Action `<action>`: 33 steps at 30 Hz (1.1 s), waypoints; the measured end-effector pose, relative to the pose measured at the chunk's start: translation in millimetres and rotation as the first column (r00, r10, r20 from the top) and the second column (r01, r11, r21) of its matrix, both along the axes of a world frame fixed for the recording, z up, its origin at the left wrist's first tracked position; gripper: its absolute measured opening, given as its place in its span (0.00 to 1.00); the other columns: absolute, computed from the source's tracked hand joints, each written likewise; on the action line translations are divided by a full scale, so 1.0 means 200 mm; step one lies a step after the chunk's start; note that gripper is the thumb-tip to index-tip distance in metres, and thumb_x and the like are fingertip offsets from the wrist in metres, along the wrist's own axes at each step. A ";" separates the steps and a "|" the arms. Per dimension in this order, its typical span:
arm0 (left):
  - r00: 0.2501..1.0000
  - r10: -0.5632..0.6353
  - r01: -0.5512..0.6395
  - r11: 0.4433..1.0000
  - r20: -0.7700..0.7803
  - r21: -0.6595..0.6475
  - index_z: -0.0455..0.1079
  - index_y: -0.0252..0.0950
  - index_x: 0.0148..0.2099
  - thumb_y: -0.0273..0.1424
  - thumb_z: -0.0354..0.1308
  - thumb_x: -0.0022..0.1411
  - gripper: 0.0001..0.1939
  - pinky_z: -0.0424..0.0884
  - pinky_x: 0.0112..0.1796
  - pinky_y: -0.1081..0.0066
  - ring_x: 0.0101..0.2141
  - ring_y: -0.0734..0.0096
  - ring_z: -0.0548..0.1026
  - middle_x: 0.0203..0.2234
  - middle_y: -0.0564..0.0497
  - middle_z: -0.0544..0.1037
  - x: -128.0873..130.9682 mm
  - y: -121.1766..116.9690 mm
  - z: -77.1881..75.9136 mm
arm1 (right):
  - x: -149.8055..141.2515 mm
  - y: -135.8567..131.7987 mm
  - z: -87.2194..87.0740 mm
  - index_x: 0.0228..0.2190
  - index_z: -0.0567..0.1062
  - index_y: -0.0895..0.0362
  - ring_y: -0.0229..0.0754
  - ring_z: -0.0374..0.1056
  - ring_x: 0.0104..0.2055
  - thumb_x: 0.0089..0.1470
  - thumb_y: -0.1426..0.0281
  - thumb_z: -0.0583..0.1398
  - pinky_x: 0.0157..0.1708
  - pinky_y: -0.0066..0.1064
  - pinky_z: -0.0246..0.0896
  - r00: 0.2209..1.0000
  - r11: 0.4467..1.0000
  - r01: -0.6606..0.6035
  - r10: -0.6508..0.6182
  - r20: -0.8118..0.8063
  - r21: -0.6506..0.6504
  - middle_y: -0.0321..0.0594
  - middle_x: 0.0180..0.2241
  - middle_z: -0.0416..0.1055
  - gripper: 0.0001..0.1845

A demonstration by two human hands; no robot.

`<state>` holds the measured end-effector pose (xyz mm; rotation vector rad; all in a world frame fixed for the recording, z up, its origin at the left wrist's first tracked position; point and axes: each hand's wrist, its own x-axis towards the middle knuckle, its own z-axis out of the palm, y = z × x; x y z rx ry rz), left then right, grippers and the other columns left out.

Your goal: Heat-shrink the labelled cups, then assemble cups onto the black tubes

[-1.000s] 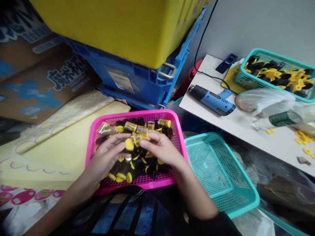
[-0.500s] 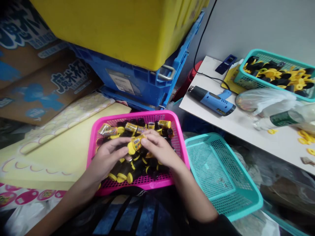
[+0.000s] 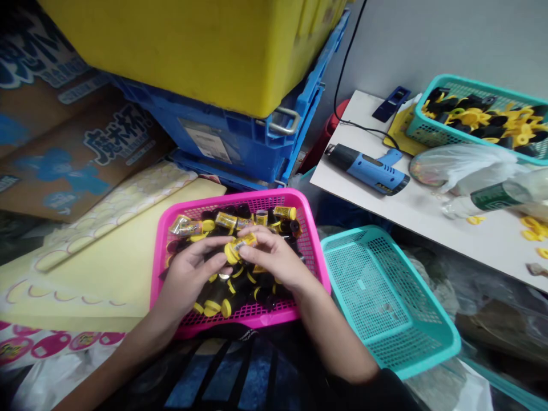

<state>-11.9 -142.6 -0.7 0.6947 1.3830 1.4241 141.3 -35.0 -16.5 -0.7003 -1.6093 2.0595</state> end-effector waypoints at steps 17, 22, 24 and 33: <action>0.995 0.079 -0.080 0.997 0.058 0.007 0.70 0.37 0.41 0.35 0.68 0.55 0.14 0.77 0.35 0.79 0.36 0.76 0.77 0.38 0.53 0.77 0.06 0.01 -0.01 | 0.00 -0.01 0.00 0.38 0.74 0.56 0.39 0.65 0.45 0.54 0.56 0.65 0.50 0.35 0.62 1.000 0.974 -0.003 -0.002 0.022 0.225 0.40 0.42 0.67 0.17; 0.987 0.111 -0.108 0.993 0.114 -0.039 0.69 0.37 0.40 0.35 0.69 0.54 0.15 0.78 0.36 0.77 0.35 0.77 0.76 0.36 0.56 0.73 0.07 0.02 -0.04 | 0.02 0.02 -0.01 0.39 0.73 0.56 0.39 0.64 0.48 0.60 0.59 0.60 0.54 0.37 0.60 0.998 0.929 -0.046 0.032 0.045 0.366 0.42 0.44 0.68 0.13; 0.987 0.105 -0.101 0.994 0.121 -0.042 0.69 0.38 0.42 0.36 0.68 0.55 0.16 0.77 0.37 0.76 0.36 0.76 0.76 0.38 0.55 0.73 0.08 0.02 -0.04 | 0.02 0.03 -0.01 0.35 0.75 0.57 0.40 0.65 0.49 0.58 0.60 0.62 0.55 0.37 0.59 0.999 0.937 -0.024 0.008 0.046 0.347 0.41 0.44 0.68 0.12; 0.994 -0.034 0.031 0.999 -0.107 -0.029 0.66 0.40 0.50 0.38 0.63 0.60 0.18 0.73 0.41 0.69 0.36 0.69 0.74 0.42 0.51 0.74 0.08 0.02 -0.03 | 0.02 0.01 -0.01 0.32 0.76 0.56 0.38 0.67 0.45 0.53 0.62 0.67 0.49 0.34 0.62 0.997 0.959 0.064 -0.073 0.022 0.277 0.39 0.41 0.69 0.11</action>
